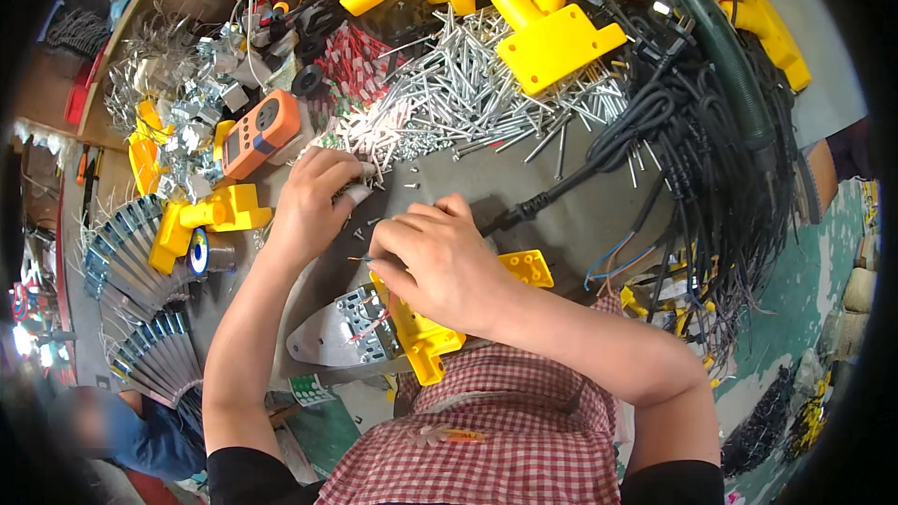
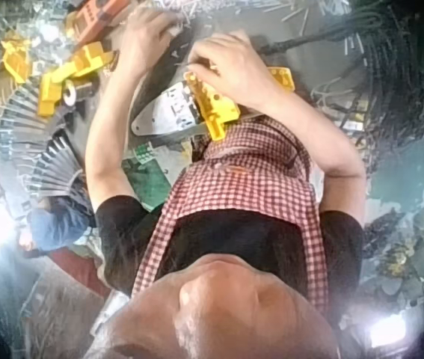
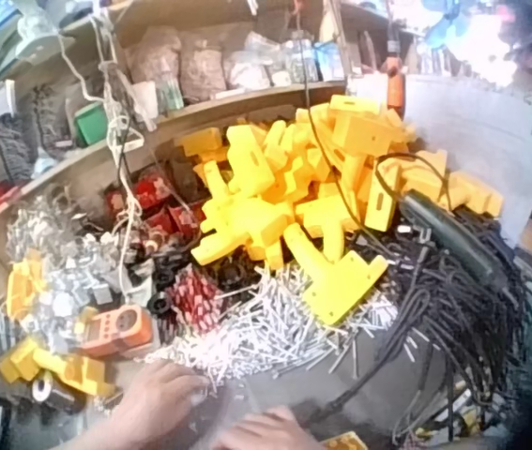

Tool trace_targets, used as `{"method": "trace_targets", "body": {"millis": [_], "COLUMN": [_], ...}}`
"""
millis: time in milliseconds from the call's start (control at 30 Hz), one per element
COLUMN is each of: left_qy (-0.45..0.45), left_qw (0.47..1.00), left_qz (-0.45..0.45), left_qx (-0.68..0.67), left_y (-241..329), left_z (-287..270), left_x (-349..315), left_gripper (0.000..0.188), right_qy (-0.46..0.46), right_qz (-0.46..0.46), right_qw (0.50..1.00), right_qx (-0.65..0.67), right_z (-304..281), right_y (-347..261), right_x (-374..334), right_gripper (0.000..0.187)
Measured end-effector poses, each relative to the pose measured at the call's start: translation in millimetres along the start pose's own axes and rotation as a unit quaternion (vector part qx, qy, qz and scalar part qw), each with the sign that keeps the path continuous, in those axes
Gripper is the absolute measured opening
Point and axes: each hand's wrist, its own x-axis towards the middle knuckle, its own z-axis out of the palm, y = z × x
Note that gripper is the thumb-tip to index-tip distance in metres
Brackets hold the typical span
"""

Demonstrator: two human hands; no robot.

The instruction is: Assembling and soldering internal electrical components for a yellow plastic device handle.

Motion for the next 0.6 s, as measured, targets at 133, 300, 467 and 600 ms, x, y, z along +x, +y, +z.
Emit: {"method": "trace_targets", "body": {"millis": [133, 300, 467, 600], "left_qy": [-0.025, -0.005, -0.005, 0.007], "left_qw": [0.999, 0.968, 0.810, 0.738], "left_qz": [-0.029, -0.205, -0.338, -0.342], "left_qx": [0.011, -0.148, -0.479, -0.582], "left_y": [-3.7, 18.1, 41.0, 40.5], "left_z": [1.0, -13.8, -21.4, -19.2], "left_x": [-2.1, -15.5, -42.9, -52.1], "left_gripper": [0.019, 0.020, 0.008, 0.015], "right_qy": [0.001, 0.015, -0.005, -0.015], "right_qz": [-0.012, 0.007, 0.063, 0.060], "right_qw": [1.000, 1.000, 0.998, 0.998], "right_qx": [0.010, 0.025, 0.016, 0.013], "right_z": [-0.5, 0.8, -5.0, -5.9], "right_y": [-3.5, 0.6, -3.7, -5.4], "right_x": [-3.3, -5.9, -0.4, 0.2], "right_gripper": [0.013, 0.013, 0.011, 0.010]}}
